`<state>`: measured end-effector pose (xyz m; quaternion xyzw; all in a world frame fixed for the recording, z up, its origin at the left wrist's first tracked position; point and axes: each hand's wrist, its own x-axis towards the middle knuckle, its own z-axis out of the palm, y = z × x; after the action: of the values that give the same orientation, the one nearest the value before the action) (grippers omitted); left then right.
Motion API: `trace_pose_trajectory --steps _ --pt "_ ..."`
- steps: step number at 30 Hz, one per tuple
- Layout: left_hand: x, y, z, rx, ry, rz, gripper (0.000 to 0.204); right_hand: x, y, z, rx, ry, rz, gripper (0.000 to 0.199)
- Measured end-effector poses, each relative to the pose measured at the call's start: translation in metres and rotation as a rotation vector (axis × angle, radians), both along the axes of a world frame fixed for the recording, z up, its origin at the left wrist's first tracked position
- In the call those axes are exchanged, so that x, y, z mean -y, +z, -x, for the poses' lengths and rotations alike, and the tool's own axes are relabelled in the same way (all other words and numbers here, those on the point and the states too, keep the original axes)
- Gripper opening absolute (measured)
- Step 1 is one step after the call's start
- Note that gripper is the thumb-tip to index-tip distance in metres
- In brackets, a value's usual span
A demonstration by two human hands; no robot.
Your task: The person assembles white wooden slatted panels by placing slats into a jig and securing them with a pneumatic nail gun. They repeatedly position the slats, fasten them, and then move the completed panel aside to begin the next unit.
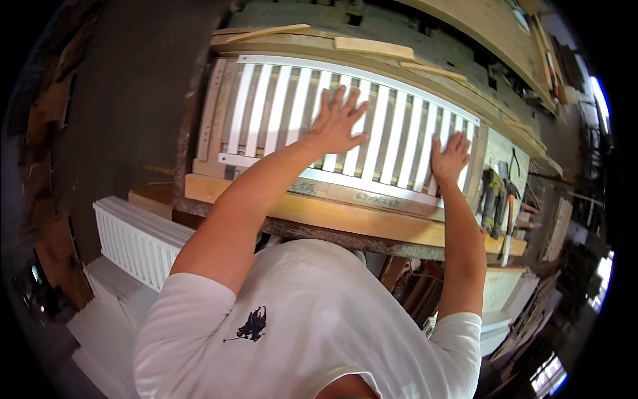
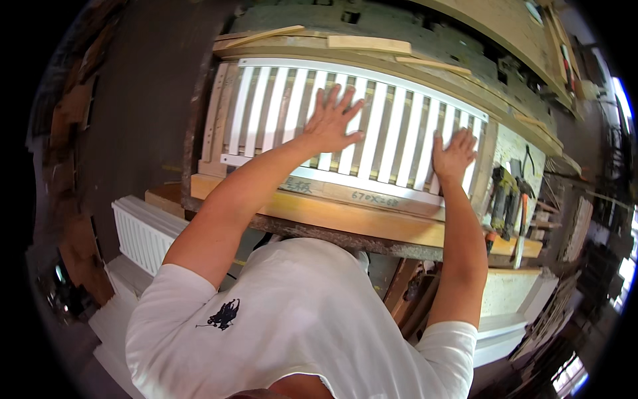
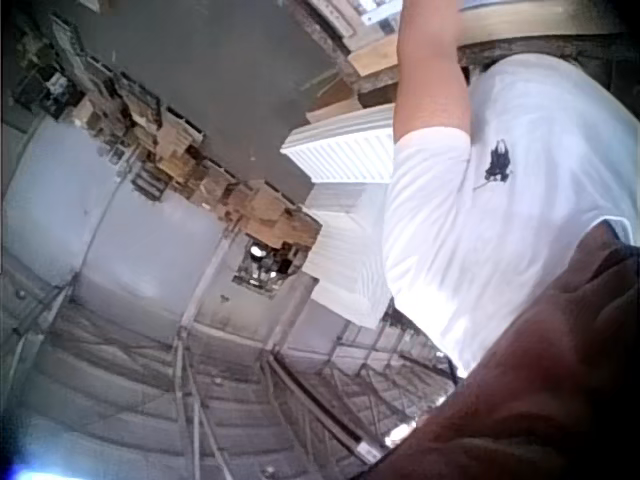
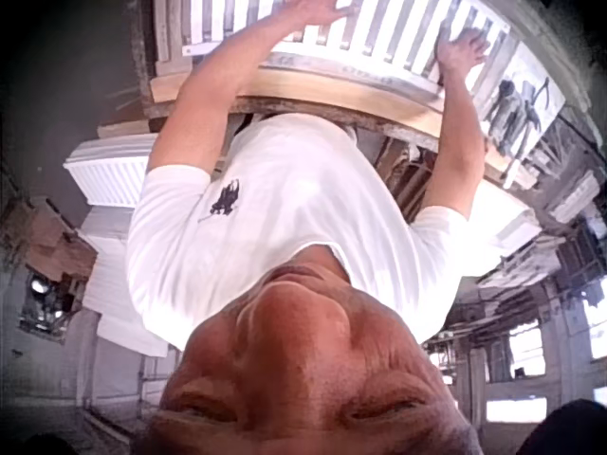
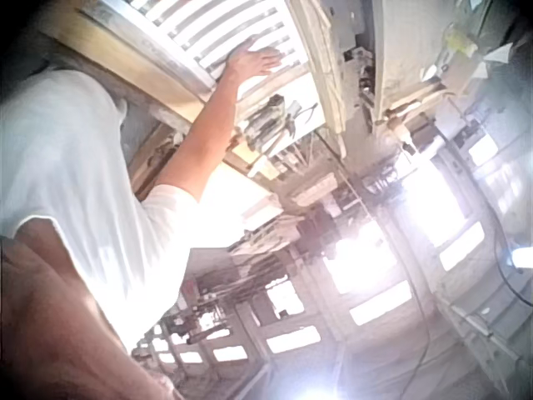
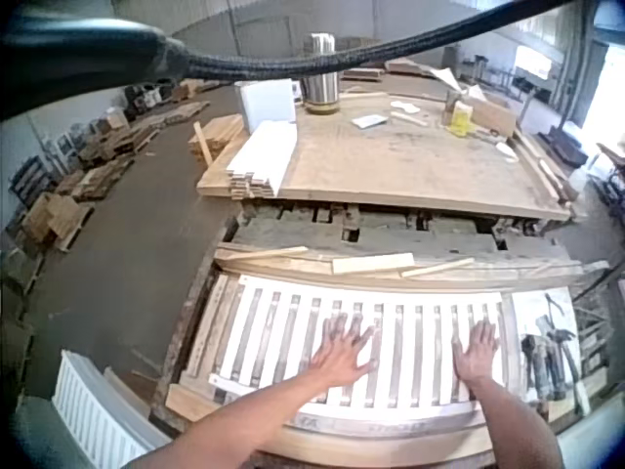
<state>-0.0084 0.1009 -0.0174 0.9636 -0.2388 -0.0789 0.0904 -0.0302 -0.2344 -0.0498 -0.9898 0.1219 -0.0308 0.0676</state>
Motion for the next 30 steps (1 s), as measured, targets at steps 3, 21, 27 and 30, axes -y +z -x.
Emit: trace_pose_trajectory --steps 3,21,27,30 --pt "0.000 0.003 0.001 0.002 0.014 -0.014 0.077 -0.003 0.003 -0.004 -0.002 0.003 0.007 0.087" --pt "0.002 0.006 0.005 0.064 0.043 -0.109 0.074 0.088 0.072 0.029 0.298 0.016 -0.278 0.043" --pt "0.003 0.001 0.003 0.095 0.023 -0.101 0.074 0.160 0.070 0.066 -0.248 -0.246 0.063 0.039" --pt "0.006 0.002 0.003 0.087 0.024 -0.022 0.072 0.181 0.047 0.058 -0.158 -0.333 -0.080 0.039"
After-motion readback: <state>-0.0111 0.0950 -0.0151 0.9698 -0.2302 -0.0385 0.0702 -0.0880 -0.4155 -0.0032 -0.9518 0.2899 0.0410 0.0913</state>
